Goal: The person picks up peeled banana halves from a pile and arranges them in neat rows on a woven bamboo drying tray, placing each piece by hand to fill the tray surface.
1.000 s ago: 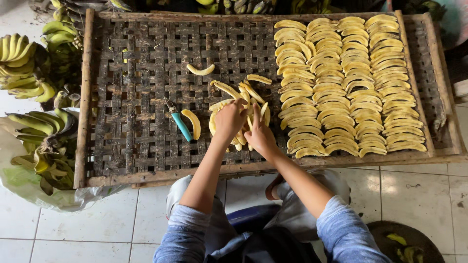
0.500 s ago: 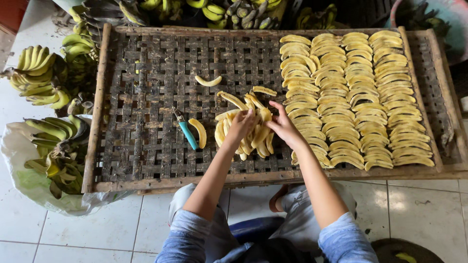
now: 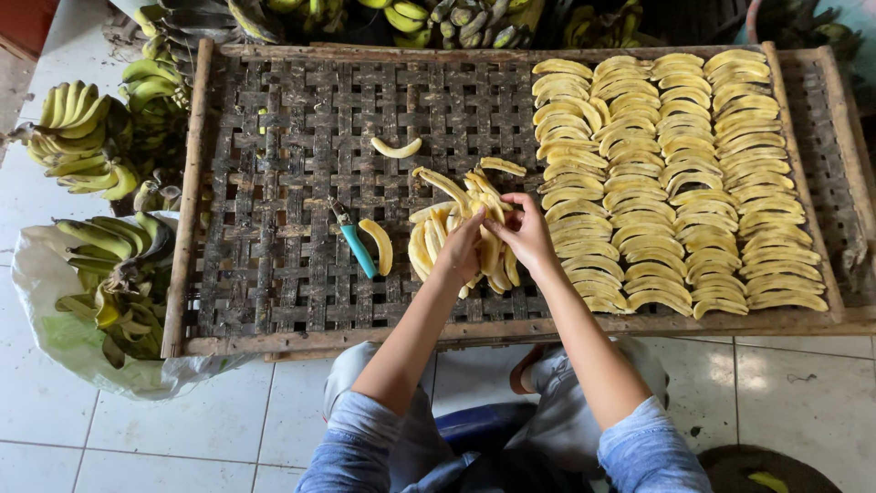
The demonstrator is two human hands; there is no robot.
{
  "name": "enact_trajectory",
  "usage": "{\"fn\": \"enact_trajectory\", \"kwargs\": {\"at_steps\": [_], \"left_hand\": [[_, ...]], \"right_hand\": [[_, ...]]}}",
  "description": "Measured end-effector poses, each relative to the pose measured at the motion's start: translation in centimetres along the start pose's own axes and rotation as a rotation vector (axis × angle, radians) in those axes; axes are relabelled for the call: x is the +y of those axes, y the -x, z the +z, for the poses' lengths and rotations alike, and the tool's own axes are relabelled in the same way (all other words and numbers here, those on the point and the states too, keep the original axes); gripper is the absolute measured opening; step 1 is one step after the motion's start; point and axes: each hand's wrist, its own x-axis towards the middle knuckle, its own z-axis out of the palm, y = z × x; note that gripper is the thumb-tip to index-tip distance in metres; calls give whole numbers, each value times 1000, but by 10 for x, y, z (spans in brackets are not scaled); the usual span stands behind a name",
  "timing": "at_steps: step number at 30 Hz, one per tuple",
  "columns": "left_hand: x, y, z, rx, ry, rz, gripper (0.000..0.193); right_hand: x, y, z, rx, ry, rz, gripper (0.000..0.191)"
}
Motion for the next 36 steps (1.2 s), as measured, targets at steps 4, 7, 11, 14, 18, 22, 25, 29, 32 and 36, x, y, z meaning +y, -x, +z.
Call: {"fn": "enact_trajectory", "kwargs": {"at_steps": [4, 7, 11, 14, 18, 22, 25, 29, 32, 36], "left_hand": [[-10, -5, 1, 85, 107, 70, 39], [-18, -9, -1, 161, 96, 148, 34], [-25, -11, 0, 186, 83, 220, 26], [-25, -12, 2, 281, 137, 197, 24], [-13, -10, 5, 296, 293, 253, 30], [-3, -7, 3, 386, 266, 251, 36], [3, -10, -3, 415, 296, 250, 38], [6, -16, -11, 393, 211, 363, 36], [1, -15, -13, 386, 195, 376, 32], [-1, -14, -12, 343, 241, 374, 28]], "right_hand": [[7, 3, 2, 7, 84, -84, 39], [3, 10, 3, -5, 149, -190, 34], [-8, 26, 12, 11, 162, -259, 33], [-19, 33, 15, 27, 110, -306, 34], [-41, -5, -5, 53, 323, -287, 18], [-56, -77, -19, 87, 504, -39, 17], [-56, -100, -4, 38, 847, -60, 21], [-46, -96, 7, 120, 1085, -525, 27], [-56, -98, 4, 65, 1111, -375, 30], [-74, -115, -1, -91, 1165, 68, 36]]}}
